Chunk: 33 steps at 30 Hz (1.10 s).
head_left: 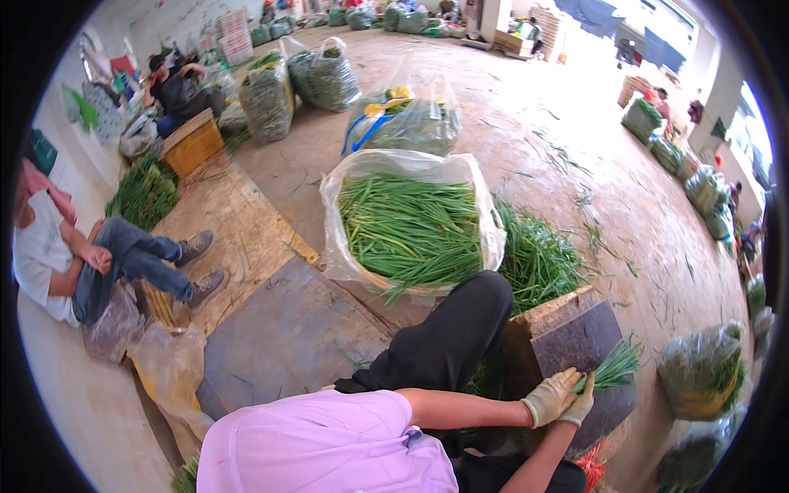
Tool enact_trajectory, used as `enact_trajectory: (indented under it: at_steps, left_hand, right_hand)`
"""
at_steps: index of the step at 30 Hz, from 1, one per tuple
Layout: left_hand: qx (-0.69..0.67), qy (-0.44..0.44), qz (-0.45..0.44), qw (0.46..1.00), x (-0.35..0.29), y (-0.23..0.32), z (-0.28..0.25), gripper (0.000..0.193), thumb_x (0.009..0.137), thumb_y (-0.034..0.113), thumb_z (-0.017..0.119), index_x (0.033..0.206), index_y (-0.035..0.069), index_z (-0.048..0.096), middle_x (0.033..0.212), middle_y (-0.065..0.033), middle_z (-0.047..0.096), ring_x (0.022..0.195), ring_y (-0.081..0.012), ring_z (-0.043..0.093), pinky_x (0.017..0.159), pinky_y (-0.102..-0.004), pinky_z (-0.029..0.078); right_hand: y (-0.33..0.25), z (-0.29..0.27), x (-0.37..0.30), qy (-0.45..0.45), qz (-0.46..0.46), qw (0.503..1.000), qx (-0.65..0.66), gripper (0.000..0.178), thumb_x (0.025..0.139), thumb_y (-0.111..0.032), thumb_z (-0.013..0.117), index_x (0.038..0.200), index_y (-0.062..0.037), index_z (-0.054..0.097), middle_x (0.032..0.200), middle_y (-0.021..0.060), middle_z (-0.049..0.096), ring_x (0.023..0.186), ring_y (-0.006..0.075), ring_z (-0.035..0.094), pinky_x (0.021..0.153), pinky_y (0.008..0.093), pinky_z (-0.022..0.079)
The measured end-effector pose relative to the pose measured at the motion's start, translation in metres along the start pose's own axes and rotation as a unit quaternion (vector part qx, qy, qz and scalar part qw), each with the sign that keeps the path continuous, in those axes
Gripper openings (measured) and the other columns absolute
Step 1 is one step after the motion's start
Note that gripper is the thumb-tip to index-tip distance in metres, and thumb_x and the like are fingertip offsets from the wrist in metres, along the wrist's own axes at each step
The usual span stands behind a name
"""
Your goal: The person pulls bunches of green onions from a large plastic bag, aligns the roots on a wooden block, and ties each bundle with a piece of red string by hand.
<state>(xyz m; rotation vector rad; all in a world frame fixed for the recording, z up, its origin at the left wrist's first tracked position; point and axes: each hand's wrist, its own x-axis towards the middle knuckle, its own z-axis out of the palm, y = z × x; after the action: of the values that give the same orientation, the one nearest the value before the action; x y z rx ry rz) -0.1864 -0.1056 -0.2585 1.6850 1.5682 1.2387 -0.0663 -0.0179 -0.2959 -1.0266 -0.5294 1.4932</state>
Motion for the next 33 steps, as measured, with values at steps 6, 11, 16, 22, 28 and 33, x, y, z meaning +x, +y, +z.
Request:
enact_trajectory:
  at_steps: [6,11,16,22,28,33]
  left_hand:
    - [-0.050,-0.013,0.081,0.995,0.007,0.003,-0.001,0.060,0.091,0.033,0.062,0.137,-0.005,0.051,0.139,-0.0286,0.053,0.129,-0.0394,0.051,0.108,-0.0422,0.041]
    - [-0.083,-0.388,-0.080,0.914,0.033,-0.040,-0.036,0.039,0.095,0.041,0.060,0.109,0.005,0.067,0.097,-0.0111,0.071,0.085,-0.0167,0.065,0.079,-0.0367,0.053]
    - [-0.497,-0.324,-0.461,0.660,0.044,-0.072,-0.020,0.033,0.099,0.032,0.055,0.122,0.009,0.065,0.114,-0.0075,0.069,0.103,-0.0218,0.064,0.098,-0.0404,0.049]
    - [-0.582,-0.142,-0.391,0.699,0.068,-0.115,-0.060,0.018,0.086,0.011,0.069,0.101,0.001,0.069,0.090,-0.0091,0.070,0.079,-0.0223,0.068,0.078,-0.0352,0.058]
    - [-0.543,-0.082,-0.374,0.748,0.104,-0.151,-0.107,0.013,0.089,0.009,0.070,0.101,0.003,0.069,0.090,-0.0055,0.070,0.070,-0.0157,0.064,0.065,-0.0311,0.054]
    - [-0.521,-0.125,-0.400,0.744,0.082,-0.147,-0.078,0.009,0.091,0.010,0.069,0.099,0.008,0.066,0.095,-0.0054,0.071,0.070,-0.0151,0.064,0.064,-0.0334,0.055]
  right_hand:
    - [-0.013,-0.028,0.030,0.070,-0.025,0.978,-0.195,0.021,0.088,-0.012,0.074,0.101,0.0035,0.066,0.092,0.0076,0.068,0.079,0.0190,0.066,0.071,0.0333,0.056]
    - [0.013,0.001,-0.033,0.085,0.024,0.909,-0.408,0.012,0.083,-0.013,0.077,0.083,-0.0032,0.071,0.079,0.0093,0.069,0.065,0.0206,0.066,0.057,0.0386,0.056]
    - [0.074,0.025,-0.068,-0.104,-0.307,0.505,-0.800,0.027,0.089,-0.017,0.054,0.105,0.0032,0.064,0.095,0.0165,0.070,0.072,0.0328,0.067,0.070,0.0429,0.054]
    - [0.007,0.095,-0.178,-0.097,0.062,0.724,-0.680,0.051,0.087,-0.017,0.065,0.128,0.0086,0.050,0.101,0.0282,0.069,0.094,0.0396,0.070,0.083,0.0472,0.055]
    - [-0.133,-0.011,-0.260,0.126,-0.022,0.961,-0.247,0.016,0.091,-0.017,0.069,0.097,-0.0022,0.073,0.079,0.0091,0.073,0.062,0.0133,0.068,0.057,0.0281,0.054]
    - [-0.085,-0.256,-0.195,0.375,-0.068,0.874,-0.301,0.016,0.090,-0.019,0.069,0.095,-0.0046,0.073,0.086,0.0095,0.074,0.070,0.0152,0.069,0.063,0.0305,0.054]
